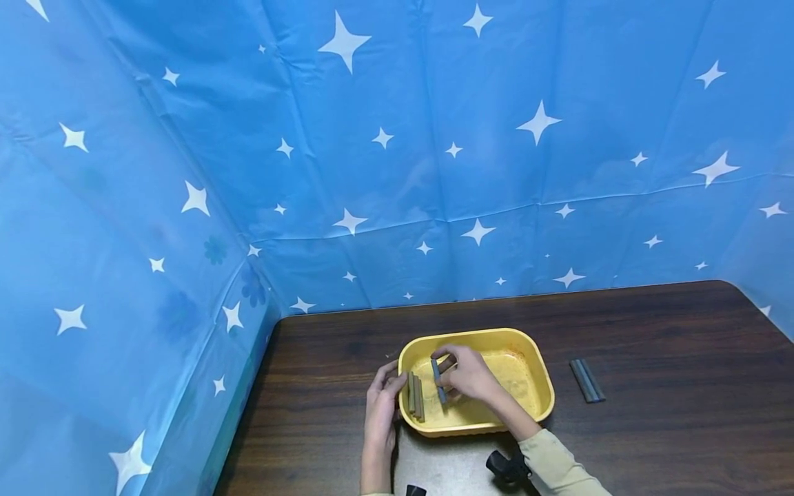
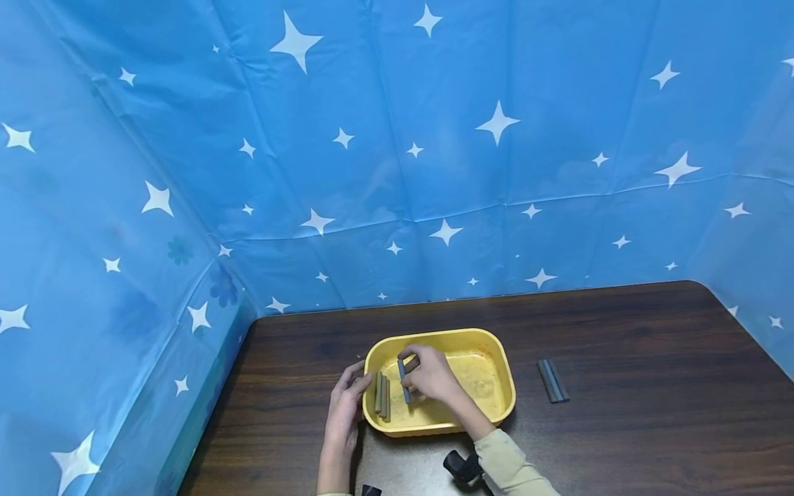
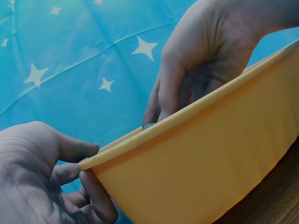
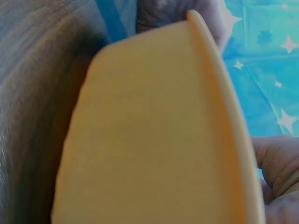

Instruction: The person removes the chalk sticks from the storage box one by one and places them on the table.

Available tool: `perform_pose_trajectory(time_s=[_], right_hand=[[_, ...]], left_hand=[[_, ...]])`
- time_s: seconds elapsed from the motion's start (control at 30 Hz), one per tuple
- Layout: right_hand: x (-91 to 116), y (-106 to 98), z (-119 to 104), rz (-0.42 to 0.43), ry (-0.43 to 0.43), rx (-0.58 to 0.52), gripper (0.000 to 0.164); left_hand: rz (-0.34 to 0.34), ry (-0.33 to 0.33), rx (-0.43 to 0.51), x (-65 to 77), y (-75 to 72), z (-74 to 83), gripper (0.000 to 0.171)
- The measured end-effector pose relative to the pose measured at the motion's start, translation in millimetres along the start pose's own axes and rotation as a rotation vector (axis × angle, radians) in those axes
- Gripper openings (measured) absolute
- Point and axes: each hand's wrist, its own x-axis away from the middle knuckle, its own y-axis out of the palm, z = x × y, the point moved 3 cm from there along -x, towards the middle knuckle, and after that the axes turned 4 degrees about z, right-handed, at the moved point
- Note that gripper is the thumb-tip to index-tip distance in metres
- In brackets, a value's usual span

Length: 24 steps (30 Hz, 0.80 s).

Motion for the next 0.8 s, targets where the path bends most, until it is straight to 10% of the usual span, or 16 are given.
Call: perform_pose_trajectory(time_s=[0.8], right_hand=[[23, -82, -4, 0.092, 0.049, -0.092, 0.048]], left_hand=[[0.006, 0.004, -0.011, 0.0, 0.8, -1.1, 0.045]])
